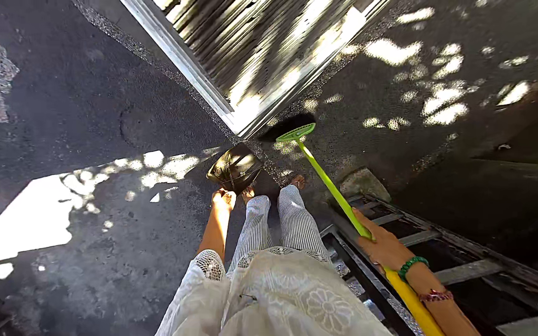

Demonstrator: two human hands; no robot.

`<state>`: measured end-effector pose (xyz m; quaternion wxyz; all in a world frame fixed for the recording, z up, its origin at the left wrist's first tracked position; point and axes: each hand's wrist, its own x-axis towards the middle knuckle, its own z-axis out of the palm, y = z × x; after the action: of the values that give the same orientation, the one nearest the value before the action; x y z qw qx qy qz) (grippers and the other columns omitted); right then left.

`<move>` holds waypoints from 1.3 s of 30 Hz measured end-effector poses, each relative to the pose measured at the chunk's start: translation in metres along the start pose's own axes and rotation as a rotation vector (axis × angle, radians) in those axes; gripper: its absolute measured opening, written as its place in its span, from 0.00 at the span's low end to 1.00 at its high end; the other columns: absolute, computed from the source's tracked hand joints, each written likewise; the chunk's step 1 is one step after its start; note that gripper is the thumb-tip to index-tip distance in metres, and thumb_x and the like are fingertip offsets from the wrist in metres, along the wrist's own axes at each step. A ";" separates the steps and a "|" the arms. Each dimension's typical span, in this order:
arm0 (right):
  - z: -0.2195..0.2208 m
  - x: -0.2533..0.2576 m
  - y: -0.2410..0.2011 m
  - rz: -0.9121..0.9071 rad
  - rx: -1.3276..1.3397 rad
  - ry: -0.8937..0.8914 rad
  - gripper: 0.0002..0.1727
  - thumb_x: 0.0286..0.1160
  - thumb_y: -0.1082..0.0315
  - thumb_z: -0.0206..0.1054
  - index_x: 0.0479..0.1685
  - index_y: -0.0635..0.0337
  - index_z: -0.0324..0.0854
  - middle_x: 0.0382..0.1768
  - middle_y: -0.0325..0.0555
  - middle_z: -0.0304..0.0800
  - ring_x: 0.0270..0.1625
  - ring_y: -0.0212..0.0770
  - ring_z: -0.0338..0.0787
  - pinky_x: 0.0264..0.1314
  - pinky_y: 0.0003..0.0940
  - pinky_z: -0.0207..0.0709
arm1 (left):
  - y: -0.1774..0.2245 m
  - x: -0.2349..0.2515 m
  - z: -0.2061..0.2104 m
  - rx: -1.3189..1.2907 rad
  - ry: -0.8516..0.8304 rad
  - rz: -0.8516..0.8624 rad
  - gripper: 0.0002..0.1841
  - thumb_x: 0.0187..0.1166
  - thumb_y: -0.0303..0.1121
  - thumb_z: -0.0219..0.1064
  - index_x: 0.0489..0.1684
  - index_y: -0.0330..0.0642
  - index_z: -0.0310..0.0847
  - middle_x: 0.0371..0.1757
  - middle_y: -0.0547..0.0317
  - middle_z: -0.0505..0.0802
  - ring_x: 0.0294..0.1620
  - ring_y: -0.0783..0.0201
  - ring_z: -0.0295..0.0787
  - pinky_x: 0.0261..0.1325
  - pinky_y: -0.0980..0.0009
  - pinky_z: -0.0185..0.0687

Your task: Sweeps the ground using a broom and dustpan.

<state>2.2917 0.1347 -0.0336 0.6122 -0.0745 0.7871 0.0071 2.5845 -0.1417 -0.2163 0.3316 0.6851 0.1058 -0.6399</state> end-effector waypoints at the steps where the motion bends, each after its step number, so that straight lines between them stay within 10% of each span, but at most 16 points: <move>1: -0.003 0.000 0.002 0.003 0.052 0.062 0.47 0.86 0.69 0.58 0.99 0.31 0.35 0.36 0.58 0.83 0.18 0.45 0.80 0.21 0.45 0.79 | 0.002 0.001 0.001 0.022 -0.016 0.012 0.12 0.91 0.34 0.42 0.32 0.48 0.62 0.19 0.64 0.71 0.13 0.71 0.67 0.19 0.77 0.71; 7: 0.000 0.100 -0.040 0.064 0.213 0.206 0.44 0.91 0.65 0.53 0.98 0.40 0.26 0.37 0.52 0.78 0.22 0.39 0.80 0.27 0.37 0.80 | 0.018 0.005 0.012 0.019 -0.032 -0.018 0.13 0.91 0.34 0.41 0.30 0.48 0.61 0.17 0.64 0.69 0.13 0.70 0.65 0.20 0.76 0.71; 13: 0.165 0.094 -0.054 0.057 -0.156 -0.077 0.51 0.87 0.64 0.60 0.98 0.41 0.21 0.63 0.75 0.84 0.54 0.67 0.92 0.60 0.61 0.83 | 0.022 0.012 0.009 0.040 -0.036 -0.036 0.14 0.91 0.36 0.42 0.31 0.48 0.62 0.17 0.63 0.70 0.12 0.69 0.65 0.19 0.76 0.70; 21: 0.161 -0.037 0.007 -0.002 0.203 -0.169 0.46 0.88 0.67 0.57 0.98 0.28 0.31 0.31 0.51 0.81 0.17 0.41 0.77 0.19 0.41 0.77 | 0.052 0.014 -0.053 0.086 -0.071 -0.090 0.11 0.91 0.36 0.42 0.41 0.44 0.66 0.26 0.57 0.77 0.18 0.67 0.74 0.20 0.76 0.74; 25: 0.122 -0.034 0.026 0.050 0.367 0.021 0.46 0.88 0.69 0.54 0.98 0.29 0.28 0.28 0.47 0.74 0.15 0.39 0.73 0.15 0.38 0.73 | 0.072 0.017 -0.086 0.034 -0.109 -0.112 0.13 0.90 0.35 0.40 0.51 0.39 0.69 0.39 0.52 0.82 0.31 0.64 0.80 0.34 0.74 0.80; 29: 0.101 0.030 0.023 0.081 0.539 0.090 0.48 0.90 0.71 0.52 0.97 0.33 0.20 0.28 0.42 0.69 0.14 0.35 0.71 0.14 0.33 0.71 | 0.072 0.021 -0.100 0.106 -0.039 -0.068 0.11 0.89 0.34 0.44 0.33 0.46 0.67 0.20 0.62 0.74 0.14 0.70 0.67 0.17 0.76 0.68; 33: 0.170 0.066 0.002 0.108 0.401 -0.075 0.47 0.91 0.67 0.52 0.97 0.36 0.17 0.34 0.48 0.75 0.20 0.40 0.77 0.24 0.38 0.78 | 0.070 0.017 -0.099 0.183 -0.037 -0.012 0.10 0.91 0.34 0.43 0.50 0.41 0.68 0.36 0.56 0.77 0.33 0.66 0.76 0.37 0.72 0.78; 39: 0.203 -0.012 0.017 -0.054 0.480 -0.391 0.45 0.87 0.68 0.56 0.98 0.33 0.33 0.26 0.42 0.74 0.14 0.36 0.73 0.16 0.34 0.72 | 0.075 0.027 -0.099 0.210 -0.052 -0.039 0.10 0.90 0.34 0.43 0.43 0.43 0.69 0.29 0.58 0.78 0.24 0.67 0.74 0.27 0.74 0.75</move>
<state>2.4875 0.1734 -0.0739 0.7521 0.0542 0.6314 -0.1808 2.7111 -0.1482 -0.2218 0.2480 0.6973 0.0427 -0.6712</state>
